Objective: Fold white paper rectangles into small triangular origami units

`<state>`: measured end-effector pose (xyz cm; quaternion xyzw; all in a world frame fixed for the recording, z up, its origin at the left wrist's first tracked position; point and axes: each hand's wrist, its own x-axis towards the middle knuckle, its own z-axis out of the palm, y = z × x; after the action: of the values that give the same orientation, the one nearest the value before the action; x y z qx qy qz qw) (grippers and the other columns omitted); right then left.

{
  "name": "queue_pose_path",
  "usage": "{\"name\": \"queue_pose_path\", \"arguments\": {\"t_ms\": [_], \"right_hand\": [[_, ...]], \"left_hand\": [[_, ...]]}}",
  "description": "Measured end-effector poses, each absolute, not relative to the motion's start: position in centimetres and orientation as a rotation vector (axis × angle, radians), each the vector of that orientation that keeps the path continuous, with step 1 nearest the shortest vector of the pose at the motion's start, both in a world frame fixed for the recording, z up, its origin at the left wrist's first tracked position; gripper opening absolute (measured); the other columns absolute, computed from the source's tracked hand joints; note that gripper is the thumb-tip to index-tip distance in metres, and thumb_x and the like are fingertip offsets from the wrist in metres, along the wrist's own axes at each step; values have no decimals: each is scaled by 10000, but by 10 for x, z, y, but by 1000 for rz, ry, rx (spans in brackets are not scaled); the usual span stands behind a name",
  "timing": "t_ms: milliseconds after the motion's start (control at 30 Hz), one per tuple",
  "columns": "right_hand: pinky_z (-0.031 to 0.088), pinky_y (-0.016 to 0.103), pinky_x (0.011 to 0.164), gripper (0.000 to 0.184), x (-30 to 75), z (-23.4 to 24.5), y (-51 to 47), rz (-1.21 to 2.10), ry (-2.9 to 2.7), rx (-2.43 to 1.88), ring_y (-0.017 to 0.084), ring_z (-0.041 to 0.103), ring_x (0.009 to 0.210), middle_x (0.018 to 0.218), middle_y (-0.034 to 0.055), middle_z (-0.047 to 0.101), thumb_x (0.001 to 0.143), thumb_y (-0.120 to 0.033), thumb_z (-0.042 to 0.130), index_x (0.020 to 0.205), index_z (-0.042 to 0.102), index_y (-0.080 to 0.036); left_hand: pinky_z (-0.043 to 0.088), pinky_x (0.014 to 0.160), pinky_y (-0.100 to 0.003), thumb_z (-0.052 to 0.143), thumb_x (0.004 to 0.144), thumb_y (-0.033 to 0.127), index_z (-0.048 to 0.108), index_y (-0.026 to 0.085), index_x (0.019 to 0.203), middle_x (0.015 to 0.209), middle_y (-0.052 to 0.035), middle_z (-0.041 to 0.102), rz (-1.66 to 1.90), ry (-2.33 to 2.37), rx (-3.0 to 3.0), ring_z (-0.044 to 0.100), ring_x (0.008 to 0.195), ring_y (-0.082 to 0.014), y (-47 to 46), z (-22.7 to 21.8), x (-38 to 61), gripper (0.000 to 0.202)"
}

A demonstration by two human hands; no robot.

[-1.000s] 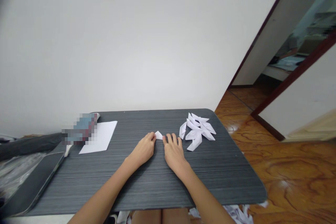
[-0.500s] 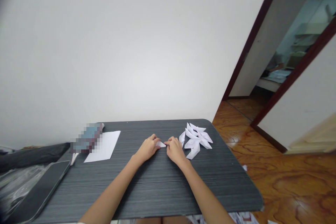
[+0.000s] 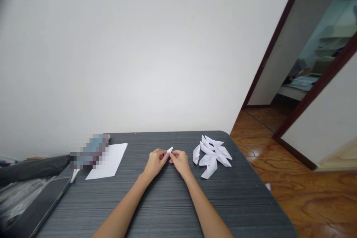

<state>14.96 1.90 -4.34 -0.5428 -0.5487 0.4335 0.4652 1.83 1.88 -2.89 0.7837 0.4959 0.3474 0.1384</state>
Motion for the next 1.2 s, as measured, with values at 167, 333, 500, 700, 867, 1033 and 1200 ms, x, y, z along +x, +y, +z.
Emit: {"name": "queue_pose_path", "arguments": {"t_ms": [167, 333, 500, 700, 867, 1033, 1200], "right_hand": [[470, 270, 539, 330, 147, -42, 18, 1092, -1390, -1256, 170, 594, 549, 579, 49, 627, 723, -387, 463, 644, 632, -115], [441, 250, 515, 347, 149, -39, 17, 988, -1457, -1336, 156, 569, 510, 539, 41, 604, 763, -348, 407, 601, 614, -123], [401, 227, 532, 294, 148, -29, 9, 683, -1690, -1384, 140, 541, 530, 558, 35, 590, 780, -242, 383, 622, 613, -149], [389, 204, 538, 225, 144, -25, 2, 524, -1740, -1396, 127, 537, 548, 628, 36, 608, 758, -196, 414, 727, 633, -158], [402, 200, 476, 267, 148, -33, 6, 671, -1679, -1314, 117, 522, 462, 529, 3, 584, 759, -187, 389, 823, 647, -168], [472, 243, 479, 275, 155, -39, 15, 848, -1453, -1205, 135, 557, 465, 570, 26, 612, 741, -252, 456, 912, 642, -144], [519, 290, 497, 321, 154, -38, 18, 1068, -1252, -1057, 163, 612, 518, 804, 87, 651, 704, -354, 536, 915, 633, -133]], "left_hand": [[414, 573, -224, 395, 818, 301, 639, 141, 792, 690, -50, 577, 1027, 1383, 2260, 507, 578, -111, 14, -26, 24, 293], [426, 574, -224, 417, 807, 322, 631, 143, 855, 678, -44, 586, 1048, 1368, 2223, 518, 567, -109, 14, -28, 24, 283], [446, 611, -230, 423, 804, 285, 598, 128, 948, 731, -55, 614, 1066, 1344, 2186, 546, 595, -114, 16, -33, 22, 277], [454, 655, -242, 424, 790, 195, 587, 143, 974, 809, -66, 633, 1059, 1301, 2225, 569, 684, -134, 19, -34, 21, 251], [476, 623, -234, 478, 738, 151, 608, 152, 949, 851, -65, 630, 1144, 1240, 2122, 576, 684, -130, 23, -37, 19, 248], [501, 557, -239, 448, 756, 169, 630, 136, 899, 912, -78, 616, 1235, 1078, 1813, 573, 555, -93, 25, -33, 18, 234], [508, 566, -245, 467, 767, 225, 637, 136, 888, 961, -93, 592, 1340, 1005, 1770, 593, 632, -114, 22, -24, 17, 227]]}}
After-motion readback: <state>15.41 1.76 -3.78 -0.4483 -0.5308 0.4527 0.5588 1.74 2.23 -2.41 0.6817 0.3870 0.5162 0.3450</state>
